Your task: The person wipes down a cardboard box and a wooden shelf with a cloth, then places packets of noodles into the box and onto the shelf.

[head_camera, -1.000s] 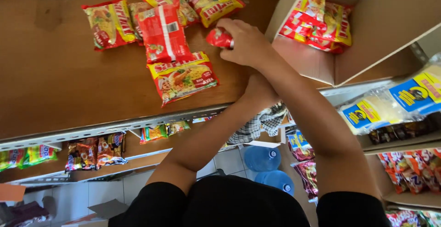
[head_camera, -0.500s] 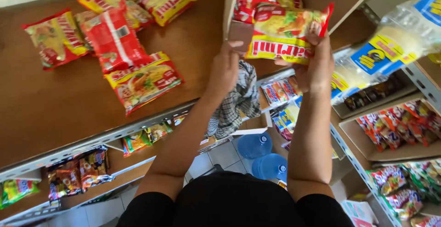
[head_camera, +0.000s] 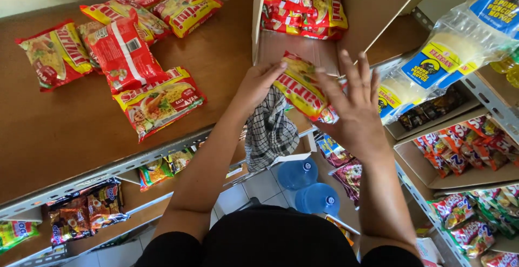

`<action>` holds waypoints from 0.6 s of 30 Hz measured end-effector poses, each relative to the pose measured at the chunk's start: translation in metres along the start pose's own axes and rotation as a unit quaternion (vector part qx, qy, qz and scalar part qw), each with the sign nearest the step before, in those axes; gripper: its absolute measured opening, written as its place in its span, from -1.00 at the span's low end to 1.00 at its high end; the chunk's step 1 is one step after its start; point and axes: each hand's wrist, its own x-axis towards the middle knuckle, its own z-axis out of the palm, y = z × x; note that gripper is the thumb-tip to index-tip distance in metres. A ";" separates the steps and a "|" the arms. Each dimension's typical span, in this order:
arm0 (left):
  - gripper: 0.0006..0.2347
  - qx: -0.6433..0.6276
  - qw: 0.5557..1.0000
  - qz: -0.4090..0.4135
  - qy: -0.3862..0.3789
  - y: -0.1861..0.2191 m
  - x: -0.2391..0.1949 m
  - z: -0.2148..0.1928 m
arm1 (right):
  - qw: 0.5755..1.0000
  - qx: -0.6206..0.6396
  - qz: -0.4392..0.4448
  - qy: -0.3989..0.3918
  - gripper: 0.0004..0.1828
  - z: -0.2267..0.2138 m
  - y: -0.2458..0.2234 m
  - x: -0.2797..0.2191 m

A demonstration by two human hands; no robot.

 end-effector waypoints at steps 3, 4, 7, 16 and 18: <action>-0.59 0.003 1.000 0.000 -0.014 -0.003 -0.001 -0.001 | 0.990 -0.099 -0.095 -0.008 -0.12 0.012 -0.001 0.013; -0.59 0.003 1.000 0.001 -0.015 -0.002 -0.001 -0.002 | 0.990 -0.100 -0.095 -0.007 -0.12 0.018 0.006 0.014; -0.54 -0.006 0.999 0.031 0.018 0.004 -0.005 0.002 | 0.994 0.059 -0.089 -0.022 -0.28 0.031 0.025 0.020; -0.43 0.542 0.804 0.203 0.134 0.000 -0.019 0.035 | 0.983 -0.052 0.027 0.174 -0.40 0.109 0.125 0.137; -0.41 0.600 0.788 0.100 0.098 0.007 -0.019 0.039 | 0.965 -0.200 0.167 0.012 -0.59 0.175 0.180 0.162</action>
